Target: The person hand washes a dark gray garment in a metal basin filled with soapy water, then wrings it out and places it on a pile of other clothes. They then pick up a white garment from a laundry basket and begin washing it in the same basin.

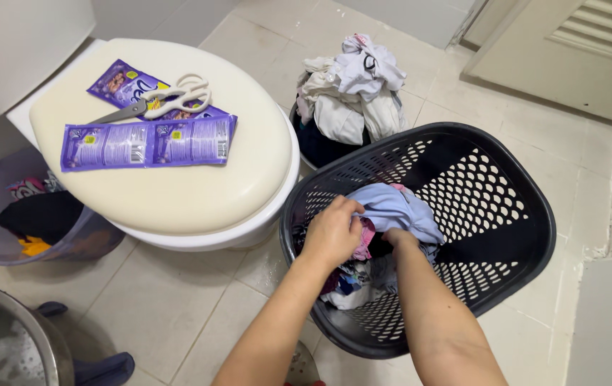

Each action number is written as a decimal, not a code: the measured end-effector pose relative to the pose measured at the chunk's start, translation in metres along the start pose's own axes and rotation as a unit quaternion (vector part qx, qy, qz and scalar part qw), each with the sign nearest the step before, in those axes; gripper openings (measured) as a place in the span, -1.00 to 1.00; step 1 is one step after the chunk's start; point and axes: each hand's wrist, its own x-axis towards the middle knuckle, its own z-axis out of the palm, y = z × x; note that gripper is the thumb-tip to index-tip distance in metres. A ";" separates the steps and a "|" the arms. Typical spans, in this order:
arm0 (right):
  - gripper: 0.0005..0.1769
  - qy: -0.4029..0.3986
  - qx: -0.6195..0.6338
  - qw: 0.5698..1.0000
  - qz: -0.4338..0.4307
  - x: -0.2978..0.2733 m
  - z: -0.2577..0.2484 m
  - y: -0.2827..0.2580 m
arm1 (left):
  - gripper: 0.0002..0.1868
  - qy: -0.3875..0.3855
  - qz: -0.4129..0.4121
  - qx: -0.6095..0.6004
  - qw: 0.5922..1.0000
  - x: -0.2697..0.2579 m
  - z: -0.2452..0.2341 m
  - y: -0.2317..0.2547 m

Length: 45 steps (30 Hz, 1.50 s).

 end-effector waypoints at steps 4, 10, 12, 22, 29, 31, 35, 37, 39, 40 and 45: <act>-0.52 0.004 -0.043 0.998 -0.050 0.008 0.010 -0.007 | -0.81 -0.004 0.012 0.018 1.000 0.001 0.002 -0.001; -0.43 -0.009 -0.125 0.989 -0.079 0.014 0.018 0.001 | -0.78 -0.010 0.009 0.007 1.000 0.000 0.001 0.001; -0.40 -0.016 -0.144 0.986 -0.078 0.014 0.020 0.007 | -0.77 -0.014 0.006 0.003 1.000 0.000 -0.001 0.002; -0.25 -0.013 -0.211 0.976 -0.052 0.011 0.037 0.019 | -0.77 -0.008 -0.005 0.003 1.000 0.003 -0.002 0.005; -0.12 -0.121 0.025 0.989 0.082 0.002 0.037 0.019 | -0.77 -0.013 0.006 0.002 1.000 0.001 -0.003 0.005; -0.04 -0.185 0.026 0.973 0.133 -0.016 0.033 0.009 | -0.77 -0.018 0.008 0.000 1.000 0.002 -0.005 0.006; -0.07 -0.240 -0.040 0.965 0.099 -0.078 0.011 -0.010 | -0.72 -0.024 0.001 -0.006 1.000 0.001 -0.005 0.007; -0.09 -0.244 -0.094 0.962 0.077 -0.108 -0.007 -0.026 | -0.68 -0.025 0.000 -0.006 1.000 0.000 -0.004 0.007; -0.09 -0.252 -0.154 0.954 0.052 -0.133 -0.024 -0.046 | -0.64 -0.027 0.000 -0.001 1.000 -0.001 -0.003 0.008; -0.10 -0.245 -0.155 0.956 0.040 -0.144 -0.033 -0.057 | -0.62 -0.033 -0.007 0.004 0.999 -0.002 -0.003 0.007; -0.26 -0.293 -0.186 0.936 -0.062 -0.204 -0.086 -0.117 | -0.29 -0.058 -0.028 0.031 0.997 -0.003 0.002 0.004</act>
